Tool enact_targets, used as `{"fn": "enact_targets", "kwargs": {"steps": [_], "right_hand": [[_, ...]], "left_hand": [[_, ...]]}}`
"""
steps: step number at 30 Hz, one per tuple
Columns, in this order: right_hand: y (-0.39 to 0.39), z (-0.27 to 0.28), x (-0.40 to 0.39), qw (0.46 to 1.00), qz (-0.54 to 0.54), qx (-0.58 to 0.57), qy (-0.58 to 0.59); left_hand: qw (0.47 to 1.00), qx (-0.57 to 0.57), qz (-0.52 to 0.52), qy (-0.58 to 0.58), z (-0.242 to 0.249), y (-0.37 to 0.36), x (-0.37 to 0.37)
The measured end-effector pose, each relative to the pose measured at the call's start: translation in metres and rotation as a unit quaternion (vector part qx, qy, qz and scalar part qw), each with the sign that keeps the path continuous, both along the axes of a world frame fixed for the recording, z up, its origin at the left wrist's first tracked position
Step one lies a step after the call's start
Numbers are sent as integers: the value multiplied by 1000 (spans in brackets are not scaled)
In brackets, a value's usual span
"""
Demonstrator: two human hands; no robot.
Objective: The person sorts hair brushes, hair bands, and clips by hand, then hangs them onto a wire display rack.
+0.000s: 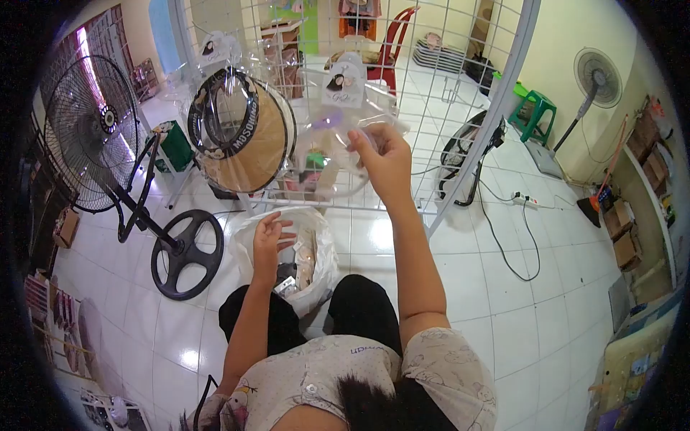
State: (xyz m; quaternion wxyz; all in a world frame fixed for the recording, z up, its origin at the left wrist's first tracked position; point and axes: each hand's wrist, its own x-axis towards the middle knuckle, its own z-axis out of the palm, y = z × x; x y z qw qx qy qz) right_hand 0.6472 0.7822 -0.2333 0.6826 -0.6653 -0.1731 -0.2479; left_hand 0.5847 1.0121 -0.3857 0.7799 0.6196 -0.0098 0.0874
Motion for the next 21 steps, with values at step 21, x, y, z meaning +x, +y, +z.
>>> {"fn": "enact_targets", "kwargs": {"steps": [21], "right_hand": [[130, -323, -13, 887, 205, -406, 85]], "left_hand": [[942, -259, 216, 8, 15, 88, -33]]}}
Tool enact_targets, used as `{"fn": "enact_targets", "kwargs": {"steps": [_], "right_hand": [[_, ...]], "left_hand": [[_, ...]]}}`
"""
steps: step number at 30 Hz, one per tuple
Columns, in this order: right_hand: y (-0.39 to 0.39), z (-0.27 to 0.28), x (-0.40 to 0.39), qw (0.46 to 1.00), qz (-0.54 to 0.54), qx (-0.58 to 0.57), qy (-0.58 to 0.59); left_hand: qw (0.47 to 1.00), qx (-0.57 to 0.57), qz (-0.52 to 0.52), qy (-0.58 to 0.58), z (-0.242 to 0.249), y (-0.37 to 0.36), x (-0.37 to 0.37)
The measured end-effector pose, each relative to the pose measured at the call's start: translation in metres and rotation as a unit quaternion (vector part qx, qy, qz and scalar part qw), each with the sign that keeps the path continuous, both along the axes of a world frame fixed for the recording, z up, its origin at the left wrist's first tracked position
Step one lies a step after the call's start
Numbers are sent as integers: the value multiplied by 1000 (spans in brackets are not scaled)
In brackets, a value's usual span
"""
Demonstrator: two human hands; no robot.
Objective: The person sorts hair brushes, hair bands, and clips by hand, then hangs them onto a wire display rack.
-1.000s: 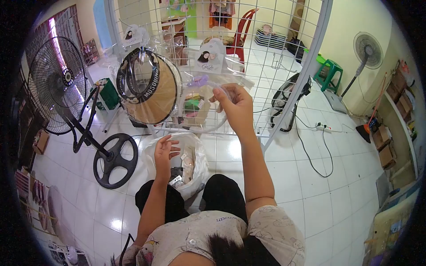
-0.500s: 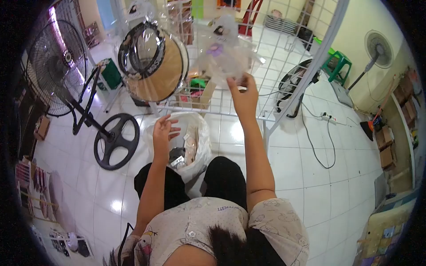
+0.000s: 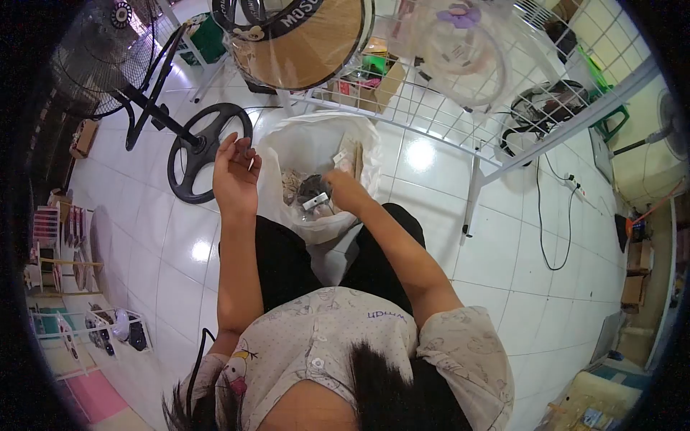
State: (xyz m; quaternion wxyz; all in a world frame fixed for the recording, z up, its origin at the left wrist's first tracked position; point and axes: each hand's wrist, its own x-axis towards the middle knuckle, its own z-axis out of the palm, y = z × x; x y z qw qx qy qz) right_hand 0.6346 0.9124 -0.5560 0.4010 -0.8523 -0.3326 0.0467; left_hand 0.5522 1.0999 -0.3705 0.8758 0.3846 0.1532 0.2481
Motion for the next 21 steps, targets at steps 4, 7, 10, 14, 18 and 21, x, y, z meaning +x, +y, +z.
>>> {"fn": "enact_targets", "kwargs": {"steps": [4, 7, 10, 14, 18, 21], "right_hand": [[24, -13, -7, 947, 115, -289, -82], [37, -16, -8, 965, 79, -225, -111], [57, -21, 8, 982, 74, -165, -49], [83, -53, 42, 983, 130, -125, -9], [88, -67, 49, 971, 39, -234, -40], [89, -49, 55, 901, 124, -354, 220]], "left_hand": [[995, -91, -25, 4, -7, 13, 1], [984, -163, -65, -12, -10, 21, 0], [971, -215, -102, -25, -13, 24, 0], [957, -252, -136, -50, -14, 26, 1], [957, -254, -135, -43, -10, 25, 0], [958, -255, -131, -34, -12, 28, 0]]}}
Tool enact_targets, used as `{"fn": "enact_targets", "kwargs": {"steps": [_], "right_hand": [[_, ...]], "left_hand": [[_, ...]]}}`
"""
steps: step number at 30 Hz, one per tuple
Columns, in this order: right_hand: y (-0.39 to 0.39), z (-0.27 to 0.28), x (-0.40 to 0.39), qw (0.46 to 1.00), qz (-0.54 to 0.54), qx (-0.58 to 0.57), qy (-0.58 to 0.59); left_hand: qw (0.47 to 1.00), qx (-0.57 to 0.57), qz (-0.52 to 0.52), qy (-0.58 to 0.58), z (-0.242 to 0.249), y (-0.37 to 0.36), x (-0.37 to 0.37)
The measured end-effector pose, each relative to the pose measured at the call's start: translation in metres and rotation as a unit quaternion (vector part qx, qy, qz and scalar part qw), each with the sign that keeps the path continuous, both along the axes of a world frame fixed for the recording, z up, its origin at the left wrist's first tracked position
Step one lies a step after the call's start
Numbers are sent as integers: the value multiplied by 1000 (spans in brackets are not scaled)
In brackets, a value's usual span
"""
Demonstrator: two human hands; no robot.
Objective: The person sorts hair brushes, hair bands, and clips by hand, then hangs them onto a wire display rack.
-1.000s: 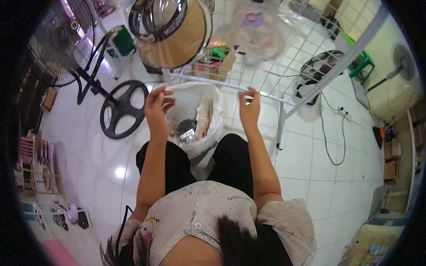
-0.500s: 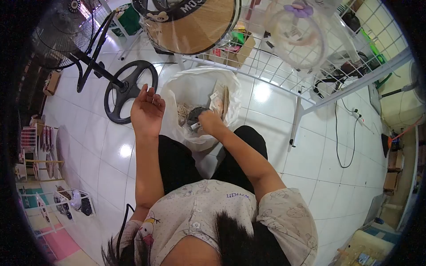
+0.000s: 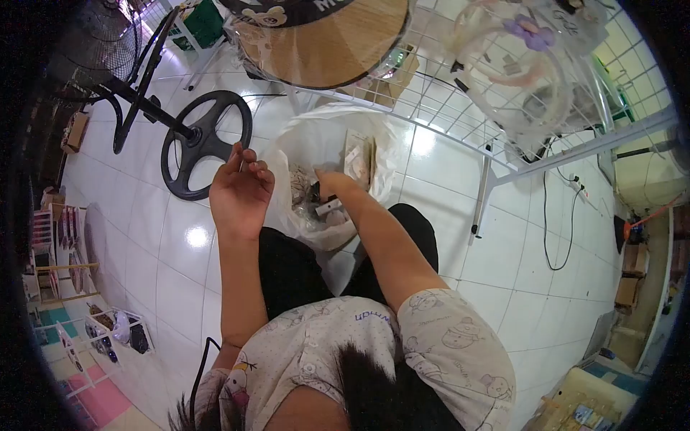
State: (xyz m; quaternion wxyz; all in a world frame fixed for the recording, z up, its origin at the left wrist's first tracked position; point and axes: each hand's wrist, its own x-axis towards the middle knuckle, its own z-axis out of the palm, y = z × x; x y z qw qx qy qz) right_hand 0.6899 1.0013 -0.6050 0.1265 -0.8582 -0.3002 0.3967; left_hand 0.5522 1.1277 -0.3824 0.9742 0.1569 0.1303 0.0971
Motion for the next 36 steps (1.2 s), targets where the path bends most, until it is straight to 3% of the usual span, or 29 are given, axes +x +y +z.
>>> {"fn": "enact_targets", "kwargs": {"steps": [3, 7, 10, 13, 16, 19, 22, 25, 28, 32, 35, 36], "right_hand": [[2, 34, -1, 990, 63, -124, 27], [8, -5, 14, 960, 154, -202, 117], [5, -19, 16, 964, 173, -148, 134], [-5, -22, 8, 984, 174, -41, -5], [-12, -28, 22, 982, 124, 14, 139], [-19, -1, 39, 986, 61, 46, 149], [-38, 27, 46, 974, -48, 213, 65], [-60, 77, 40, 917, -212, 320, 109], [-80, 87, 31, 798, -339, 476, 149], [-97, 100, 17, 644, -462, 559, 245], [-93, 112, -5, 524, -557, 576, 290], [-88, 115, -12, 504, -536, 605, 305]], "left_hand": [[1000, -9, 6, 20, 5, 1, 0], [1000, -13, 8, 23, 2, 5, 2], [999, -13, 12, 31, 0, 11, 3], [999, -19, 12, 33, -1, 15, 3], [999, -31, 12, 40, -1, 19, 4], [999, -34, 8, 39, -4, 23, 5], [998, 15, 14, 65, -5, 26, 4], [989, 98, 32, 107, -4, 27, 4], [976, 165, 36, 140, -2, 24, 4], [954, 270, 2, 131, 0, 18, 4], [868, 485, -75, 74, -10, 14, 11], [808, 579, -77, 74, -14, 10, 11]]}}
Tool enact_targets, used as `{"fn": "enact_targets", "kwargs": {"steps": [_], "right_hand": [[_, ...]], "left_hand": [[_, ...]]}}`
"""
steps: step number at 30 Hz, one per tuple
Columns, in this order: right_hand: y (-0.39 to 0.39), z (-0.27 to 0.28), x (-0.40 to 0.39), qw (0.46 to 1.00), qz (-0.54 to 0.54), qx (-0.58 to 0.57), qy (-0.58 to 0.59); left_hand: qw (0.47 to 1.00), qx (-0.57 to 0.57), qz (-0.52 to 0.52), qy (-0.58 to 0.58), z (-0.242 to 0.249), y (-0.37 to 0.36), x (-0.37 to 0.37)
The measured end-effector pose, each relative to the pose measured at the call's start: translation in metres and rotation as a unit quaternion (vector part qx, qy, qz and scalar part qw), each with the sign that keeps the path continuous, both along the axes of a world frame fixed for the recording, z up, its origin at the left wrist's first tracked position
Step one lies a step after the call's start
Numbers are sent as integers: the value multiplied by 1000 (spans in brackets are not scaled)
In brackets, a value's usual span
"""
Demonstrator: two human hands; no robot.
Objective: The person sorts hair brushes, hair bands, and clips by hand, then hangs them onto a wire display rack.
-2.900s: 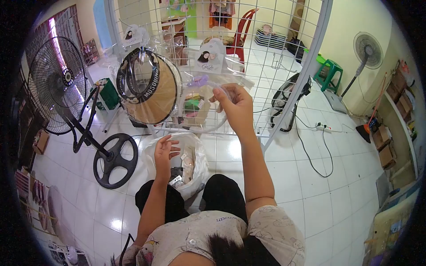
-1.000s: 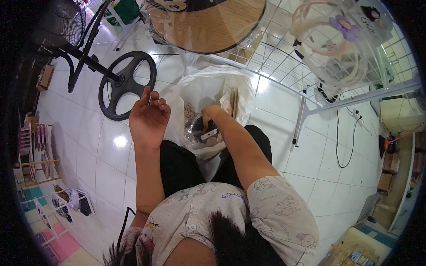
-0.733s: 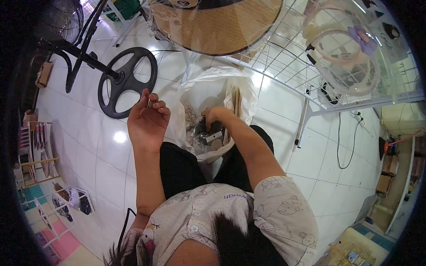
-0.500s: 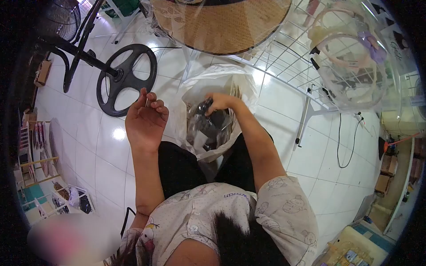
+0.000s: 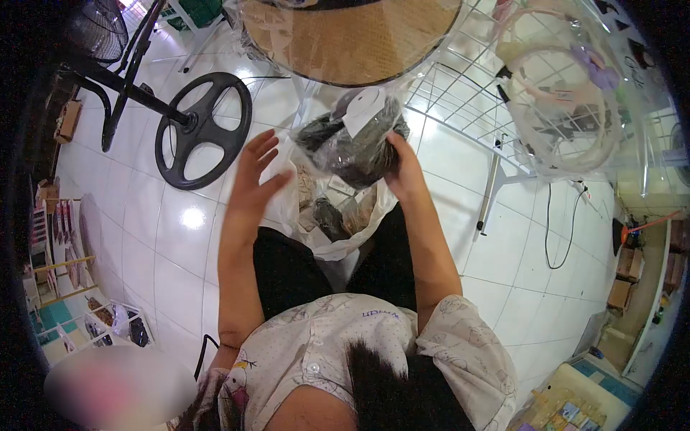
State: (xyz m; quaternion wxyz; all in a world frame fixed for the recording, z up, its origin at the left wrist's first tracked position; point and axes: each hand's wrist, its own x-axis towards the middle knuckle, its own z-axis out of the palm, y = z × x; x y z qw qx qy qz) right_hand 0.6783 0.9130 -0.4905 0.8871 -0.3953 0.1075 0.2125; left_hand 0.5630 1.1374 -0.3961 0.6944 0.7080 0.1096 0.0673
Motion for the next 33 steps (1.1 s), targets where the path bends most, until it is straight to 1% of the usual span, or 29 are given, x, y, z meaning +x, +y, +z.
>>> {"fn": "enact_targets", "kwargs": {"steps": [1, 2, 3, 4, 5, 6, 7, 9, 10, 13, 15, 17, 19, 20, 21, 22, 23, 24, 25, 26, 27, 30, 33], "right_hand": [[3, 3, -7, 1000, 16, 3, 5], [6, 8, -15, 999, 30, 6, 8], [12, 19, -22, 999, 45, 9, 9], [17, 33, -31, 998, 66, -15, -1], [20, 37, -36, 998, 48, -29, -15], [18, 45, -38, 998, 60, -30, -2], [15, 54, -42, 997, 71, -32, 13], [-9, 43, -47, 990, 123, -70, 16], [-25, 37, -49, 985, 144, -90, 15], [-79, 43, -66, 973, 148, -154, 91], [-148, 2, -73, 978, 149, -108, 99], [-193, 29, -98, 980, 13, -169, 106], [-247, 43, -115, 979, -86, -166, 86], [-273, 53, -121, 975, -160, -146, 47], [-283, 76, -125, 965, -230, -122, 7], [-291, 98, -130, 945, -283, -143, -75], [-290, 136, -139, 915, -333, -166, -154], [-290, 154, -143, 880, -393, -175, -204], [-289, 170, -144, 854, -433, -120, -262], [-288, 179, -143, 844, -449, -72, -286], [-287, 186, -141, 831, -460, -23, -311], [-273, 197, -136, 806, -474, -28, -353], [-265, 198, -134, 830, -452, -20, -326]], "left_hand": [[994, 111, -12, -3, -4, -7, -1], [975, 220, -24, -7, -8, -12, -1], [986, 163, -27, -18, -12, -14, 1], [993, 106, -33, -29, -15, -15, 3], [997, 48, -40, -40, -13, -16, 6], [999, 34, -26, 23, -7, -11, 5], [998, 36, -27, 39, -3, -9, 5], [996, 38, -32, 70, 4, -8, 7], [996, 61, -35, 63, 5, -12, 5], [978, 207, -3, -18, 0, -28, -3], [957, 280, -9, -74, 13, -40, -6], [931, 348, 3, -110, 6, -46, -8], [964, 263, -45, -9, 28, -60, -12], [964, 261, -49, -8, 27, -64, -13], [964, 262, -51, -8, 25, -66, -13], [964, 262, -53, -6, 25, -69, -11], [963, 263, -63, 4, 27, -73, -8], [962, 264, -73, 18, 28, -76, -7], [960, 265, -84, 35, 29, -79, -8], [955, 288, -78, 3, 22, -83, -5], [956, 280, -87, 6, 25, -90, -4], [958, 269, -102, 13, 29, -102, -4], [958, 267, -102, 0, 23, -107, -3]]}}
